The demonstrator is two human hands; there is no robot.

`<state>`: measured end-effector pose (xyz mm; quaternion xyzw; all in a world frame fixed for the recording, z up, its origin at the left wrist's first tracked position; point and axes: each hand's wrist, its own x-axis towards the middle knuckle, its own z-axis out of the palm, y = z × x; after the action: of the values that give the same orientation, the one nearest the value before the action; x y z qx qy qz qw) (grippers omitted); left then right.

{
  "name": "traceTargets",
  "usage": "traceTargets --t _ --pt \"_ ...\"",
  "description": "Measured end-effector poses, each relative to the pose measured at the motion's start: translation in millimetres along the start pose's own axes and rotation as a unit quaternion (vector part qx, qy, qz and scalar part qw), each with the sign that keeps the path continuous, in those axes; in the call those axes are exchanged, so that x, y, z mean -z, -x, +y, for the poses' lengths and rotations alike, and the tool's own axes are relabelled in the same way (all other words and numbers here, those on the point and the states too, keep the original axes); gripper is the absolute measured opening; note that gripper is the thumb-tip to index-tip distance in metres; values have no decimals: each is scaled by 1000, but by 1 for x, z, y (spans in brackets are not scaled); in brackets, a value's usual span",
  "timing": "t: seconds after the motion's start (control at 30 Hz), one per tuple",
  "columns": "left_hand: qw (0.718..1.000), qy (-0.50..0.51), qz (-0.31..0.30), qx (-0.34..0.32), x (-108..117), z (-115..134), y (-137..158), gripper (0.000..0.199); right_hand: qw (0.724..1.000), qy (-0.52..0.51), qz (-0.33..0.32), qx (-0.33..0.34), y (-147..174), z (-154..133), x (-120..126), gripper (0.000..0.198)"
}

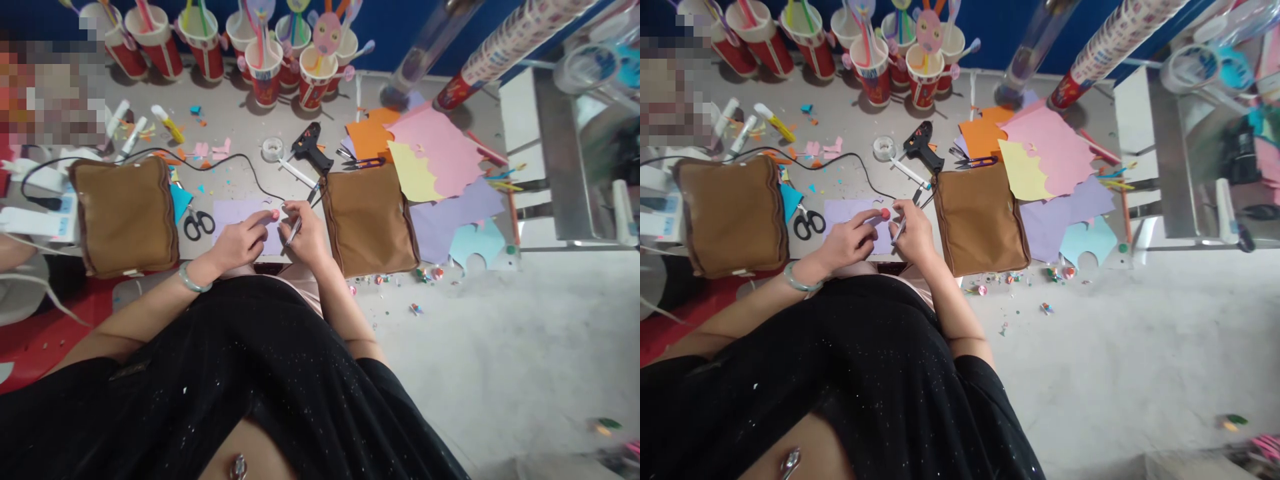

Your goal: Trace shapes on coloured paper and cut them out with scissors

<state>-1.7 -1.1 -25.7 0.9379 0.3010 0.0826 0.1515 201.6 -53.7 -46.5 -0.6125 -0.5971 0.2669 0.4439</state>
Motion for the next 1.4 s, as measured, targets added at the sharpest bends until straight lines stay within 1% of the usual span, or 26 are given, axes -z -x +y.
traceTargets --t 0.1,0.23,0.43,0.57,0.73,0.87,0.97,1.27,1.4 --pt "1000 -1 -9 8 0 1 -1 23 1000 10 -23 -13 -6 -4 -4 27" --pt "1000 1 -8 7 -3 0 0 23 999 15 -22 -26 -9 -8 -9 18" --pt "999 14 37 -10 -8 -2 1 22 999 2 -3 -37 -8 -10 -11 11" --pt "998 13 55 -6 -11 -1 2 25 999 -7 12 -37 -6 -7 -10 12" --pt "999 8 37 -5 -10 1 2 26 999 -1 21 -46 -5 -3 -10 18" --pt "1000 19 8 6 -8 2 1 26 998 5 29 -59 -5 -5 -11 20" --pt "1000 23 3 3 -9 2 1 26 997 -6 34 -64 -4 -8 -11 21" --pt "999 33 -26 1 -6 2 -1 25 998 -1 31 -58 -3 -10 -10 21" --pt "999 40 -28 8 -5 3 -1 25 998 -6 28 -52 -3 -8 -11 22"
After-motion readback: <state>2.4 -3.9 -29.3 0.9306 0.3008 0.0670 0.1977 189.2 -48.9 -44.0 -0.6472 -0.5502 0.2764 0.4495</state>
